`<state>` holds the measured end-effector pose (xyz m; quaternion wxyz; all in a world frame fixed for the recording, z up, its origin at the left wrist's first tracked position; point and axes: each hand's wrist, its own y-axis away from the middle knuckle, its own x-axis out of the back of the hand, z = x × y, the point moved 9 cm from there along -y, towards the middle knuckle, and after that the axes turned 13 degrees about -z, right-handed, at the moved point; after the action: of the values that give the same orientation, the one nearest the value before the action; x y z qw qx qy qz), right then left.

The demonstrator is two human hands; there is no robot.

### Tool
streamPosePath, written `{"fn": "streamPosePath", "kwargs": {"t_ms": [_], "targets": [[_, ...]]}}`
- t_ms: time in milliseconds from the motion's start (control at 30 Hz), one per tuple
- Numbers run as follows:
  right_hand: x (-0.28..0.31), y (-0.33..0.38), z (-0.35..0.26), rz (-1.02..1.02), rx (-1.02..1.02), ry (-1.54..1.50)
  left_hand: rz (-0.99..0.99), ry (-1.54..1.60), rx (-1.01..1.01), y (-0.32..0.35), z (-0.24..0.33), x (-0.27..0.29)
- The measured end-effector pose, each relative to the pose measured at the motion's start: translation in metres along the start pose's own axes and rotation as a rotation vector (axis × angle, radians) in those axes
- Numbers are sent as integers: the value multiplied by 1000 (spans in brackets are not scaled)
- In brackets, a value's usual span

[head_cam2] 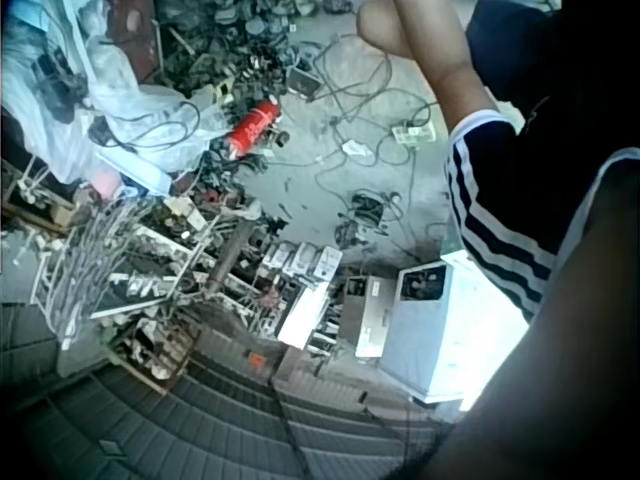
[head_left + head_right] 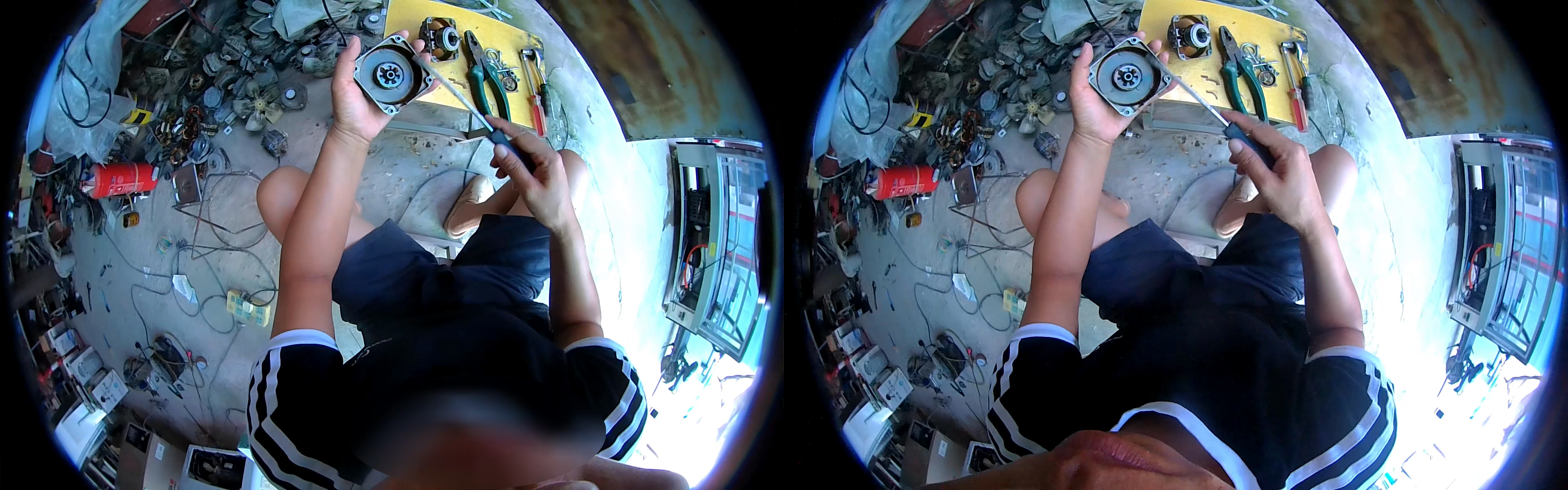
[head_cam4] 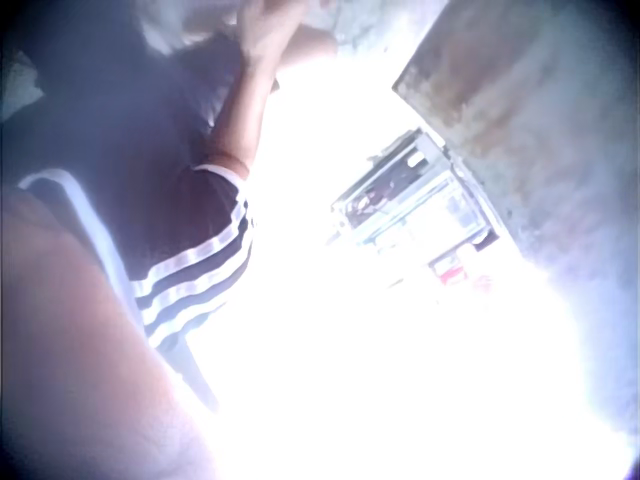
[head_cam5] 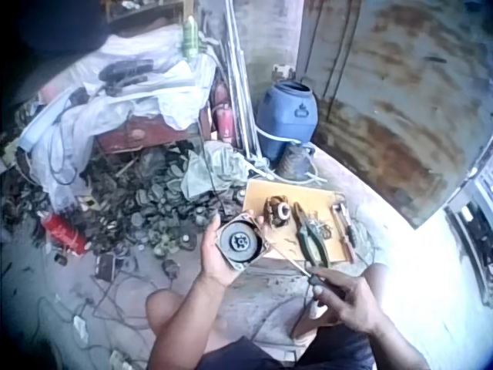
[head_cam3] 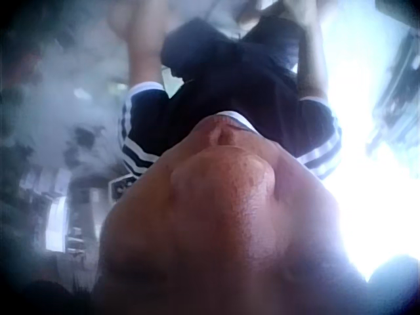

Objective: The person disassembles motor components by hand using pliers and a screwdriver to remove internal parts and copper coils.

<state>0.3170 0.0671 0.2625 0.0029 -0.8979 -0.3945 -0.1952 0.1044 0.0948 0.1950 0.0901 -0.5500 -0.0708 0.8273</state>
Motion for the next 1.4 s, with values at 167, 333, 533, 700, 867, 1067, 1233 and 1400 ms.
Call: {"fn": "streamPosePath", "kwargs": {"t_ms": [167,333,533,700,867,1067,1233,1400], "targets": [[-5,-1,-5,-72,-69,100,-53,-150,38,1,2,-5],[-5,-2,-11,-72,-9,172,-106,-199,65,1,-3,-7],[-4,0,-7,-127,-92,160,-158,-274,67,1,-5,-10],[1,-2,-4,-241,-72,13,-226,-459,125,3,-8,-22],[4,0,-5,-353,-169,-76,-241,-546,284,11,-15,-21],[7,3,6,-394,-172,-239,-261,-523,272,10,-17,-29],[10,3,7,-390,-212,-221,-309,-474,286,10,-18,-30],[17,3,11,-363,-188,-176,-315,-445,302,9,-20,-31]]}}
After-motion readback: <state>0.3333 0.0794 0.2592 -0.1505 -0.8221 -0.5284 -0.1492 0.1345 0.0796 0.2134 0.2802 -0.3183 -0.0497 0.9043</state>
